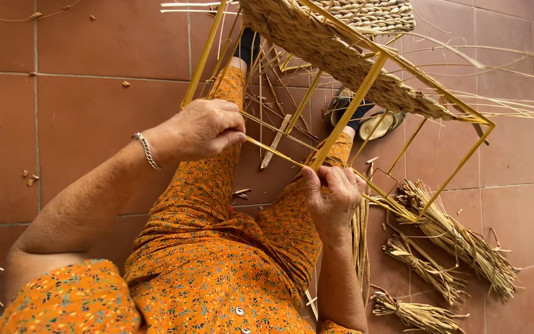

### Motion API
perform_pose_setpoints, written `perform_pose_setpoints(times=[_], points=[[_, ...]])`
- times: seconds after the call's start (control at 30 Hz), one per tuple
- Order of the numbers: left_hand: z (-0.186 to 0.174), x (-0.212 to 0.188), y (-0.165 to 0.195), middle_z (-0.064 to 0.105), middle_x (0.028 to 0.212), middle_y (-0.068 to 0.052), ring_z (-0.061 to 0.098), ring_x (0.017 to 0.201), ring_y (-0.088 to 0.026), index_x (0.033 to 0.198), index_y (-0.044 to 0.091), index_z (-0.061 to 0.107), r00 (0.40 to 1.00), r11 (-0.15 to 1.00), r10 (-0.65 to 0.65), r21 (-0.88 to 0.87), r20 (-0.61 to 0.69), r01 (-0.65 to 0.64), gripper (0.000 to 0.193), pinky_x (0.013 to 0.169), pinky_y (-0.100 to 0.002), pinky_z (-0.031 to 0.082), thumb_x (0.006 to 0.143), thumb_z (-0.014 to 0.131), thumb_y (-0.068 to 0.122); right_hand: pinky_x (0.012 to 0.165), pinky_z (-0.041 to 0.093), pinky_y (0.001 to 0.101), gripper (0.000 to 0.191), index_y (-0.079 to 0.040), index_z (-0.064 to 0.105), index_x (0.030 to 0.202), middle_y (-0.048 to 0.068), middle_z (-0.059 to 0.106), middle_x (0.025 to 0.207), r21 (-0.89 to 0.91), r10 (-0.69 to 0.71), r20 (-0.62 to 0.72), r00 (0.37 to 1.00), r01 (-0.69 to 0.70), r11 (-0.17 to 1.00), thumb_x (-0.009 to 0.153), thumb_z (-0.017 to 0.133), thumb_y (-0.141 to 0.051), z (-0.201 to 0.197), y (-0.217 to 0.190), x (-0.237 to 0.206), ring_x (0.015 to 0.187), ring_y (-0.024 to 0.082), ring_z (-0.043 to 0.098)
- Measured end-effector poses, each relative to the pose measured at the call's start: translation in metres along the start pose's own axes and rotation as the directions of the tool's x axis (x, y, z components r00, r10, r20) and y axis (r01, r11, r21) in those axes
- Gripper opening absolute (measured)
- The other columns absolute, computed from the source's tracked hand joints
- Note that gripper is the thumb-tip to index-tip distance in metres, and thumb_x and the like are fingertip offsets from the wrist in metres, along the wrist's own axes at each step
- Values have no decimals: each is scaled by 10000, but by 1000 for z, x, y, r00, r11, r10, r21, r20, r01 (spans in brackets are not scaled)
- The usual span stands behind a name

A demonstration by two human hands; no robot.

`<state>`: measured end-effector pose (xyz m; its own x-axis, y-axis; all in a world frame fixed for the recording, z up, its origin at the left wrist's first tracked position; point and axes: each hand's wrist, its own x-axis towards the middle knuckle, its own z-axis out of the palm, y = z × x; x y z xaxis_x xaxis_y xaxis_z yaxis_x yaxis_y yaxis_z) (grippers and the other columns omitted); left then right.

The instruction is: The person sits on the floor weaving dried water hyacinth strands around a yellow metal frame basket. They tuck and twist strands into the woven body, pull strands tight, rotate the basket, and weave along the frame edges, with bundles of raw strands beside them.

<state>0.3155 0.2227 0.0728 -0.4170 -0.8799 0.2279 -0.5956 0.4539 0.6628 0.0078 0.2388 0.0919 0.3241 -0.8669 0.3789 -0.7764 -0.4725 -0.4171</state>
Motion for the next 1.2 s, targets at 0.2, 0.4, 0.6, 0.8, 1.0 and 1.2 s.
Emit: perform_pose_setpoints(times=[0.2, 0.4, 0.6, 0.8, 1.0, 1.2], points=[[11, -4, 17, 651, 1012, -115, 644, 955, -310, 1177, -11, 657, 941, 986, 149, -29, -303, -166, 329, 832, -406, 546, 883, 739, 112, 1006, 461, 439, 382, -11, 633, 1183, 120, 615, 1170, 75, -41, -222, 974, 59, 995, 935, 807, -243, -3, -20, 7, 1092, 291, 589], [13, -4, 17, 576, 896, -76, 596, 905, -283, 967, 53, 647, 928, 960, 263, 169, -263, -224, 142, 815, -409, 526, 920, 747, 141, 1030, 422, 467, 194, -87, 705, 1139, 45, 689, 1154, -57, -348, -111, 931, 344, 937, 955, 757, -121, 15, -45, 16, 1106, 266, 617], [17, -2, 12, 601, 878, -67, 606, 902, -256, 851, 93, 633, 959, 921, 221, 361, -176, -146, 130, 779, -417, 463, 878, 699, 201, 961, 428, 442, 163, -81, 704, 1108, 37, 674, 1045, -28, -334, -58, 941, 333, 942, 976, 750, -164, 32, -52, 32, 993, 257, 617], [13, 2, 12, 652, 932, -61, 638, 992, -258, 924, 90, 657, 998, 984, 50, 172, -25, -45, 146, 885, -434, 508, 982, 701, 217, 785, 496, 401, 111, -61, 662, 981, 75, 652, 905, 180, -247, 44, 968, 235, 955, 983, 738, -143, 48, -59, 43, 842, 265, 647], [-12, -20, 14, 657, 1136, -124, 641, 1055, -311, 1147, 21, 668, 795, 985, 166, 59, -583, -162, 215, 973, -393, 537, 949, 719, 86, 679, 513, 380, 145, -59, 655, 900, 67, 653, 813, 228, -205, 78, 976, 183, 956, 947, 767, -137, 52, -61, 46, 750, 249, 652], [-29, -31, -15, 729, 1099, -64, 672, 1010, -101, 1204, 4, 679, 733, 575, -609, -806, -304, 143, 225, 910, -249, 558, 1087, 545, 143, 651, 534, 351, 145, -54, 664, 894, 74, 654, 880, 223, -180, 64, 982, 162, 961, 942, 770, -140, 52, -63, 49, 753, 218, 664]])
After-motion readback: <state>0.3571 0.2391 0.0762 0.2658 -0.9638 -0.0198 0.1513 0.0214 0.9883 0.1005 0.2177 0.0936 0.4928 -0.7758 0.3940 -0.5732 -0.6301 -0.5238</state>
